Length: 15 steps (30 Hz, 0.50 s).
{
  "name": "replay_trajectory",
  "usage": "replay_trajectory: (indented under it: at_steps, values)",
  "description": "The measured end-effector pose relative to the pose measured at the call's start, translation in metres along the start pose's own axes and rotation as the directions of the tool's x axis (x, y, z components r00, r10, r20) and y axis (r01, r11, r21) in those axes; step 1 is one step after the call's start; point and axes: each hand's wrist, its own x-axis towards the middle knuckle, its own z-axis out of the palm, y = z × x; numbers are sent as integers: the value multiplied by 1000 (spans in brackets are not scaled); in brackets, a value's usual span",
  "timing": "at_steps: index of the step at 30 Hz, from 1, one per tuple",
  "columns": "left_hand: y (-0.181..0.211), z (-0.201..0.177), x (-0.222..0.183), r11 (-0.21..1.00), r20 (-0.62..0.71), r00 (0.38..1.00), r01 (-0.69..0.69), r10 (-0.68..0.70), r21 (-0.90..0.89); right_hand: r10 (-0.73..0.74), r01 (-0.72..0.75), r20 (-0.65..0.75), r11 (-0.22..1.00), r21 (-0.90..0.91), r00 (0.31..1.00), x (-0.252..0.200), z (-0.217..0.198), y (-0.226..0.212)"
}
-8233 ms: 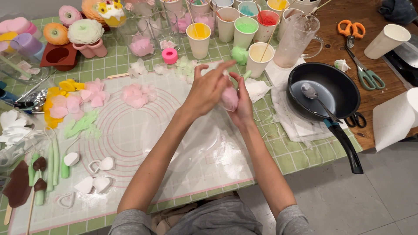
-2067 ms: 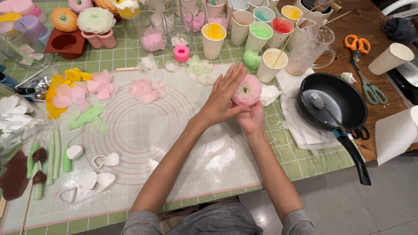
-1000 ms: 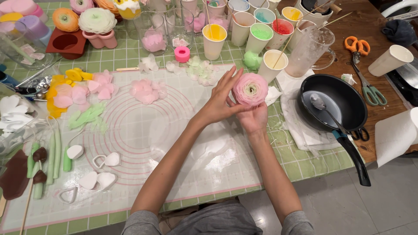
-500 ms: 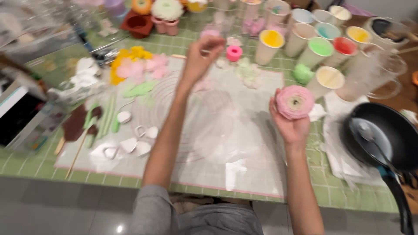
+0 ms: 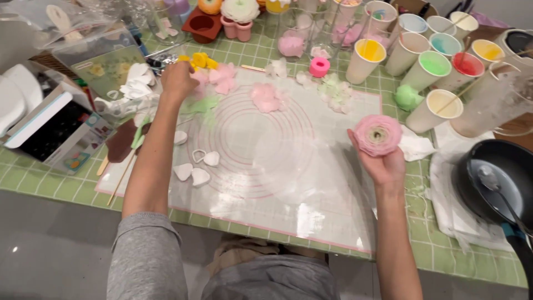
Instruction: Assembling a decorative wax flower by attaching individual petals to a central wick.
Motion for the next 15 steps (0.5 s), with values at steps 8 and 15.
replay_trajectory:
  at_steps: [8,15]
  values:
    - [-3,13,-9,996,-35,999,-40,38,-83,-15,-11,-139,982,-188,990,1,2,0]
    - [7,3,17,976,-66,996,-78,65,-205,47,-64,-95,981,-185,994,15,-37,-13]
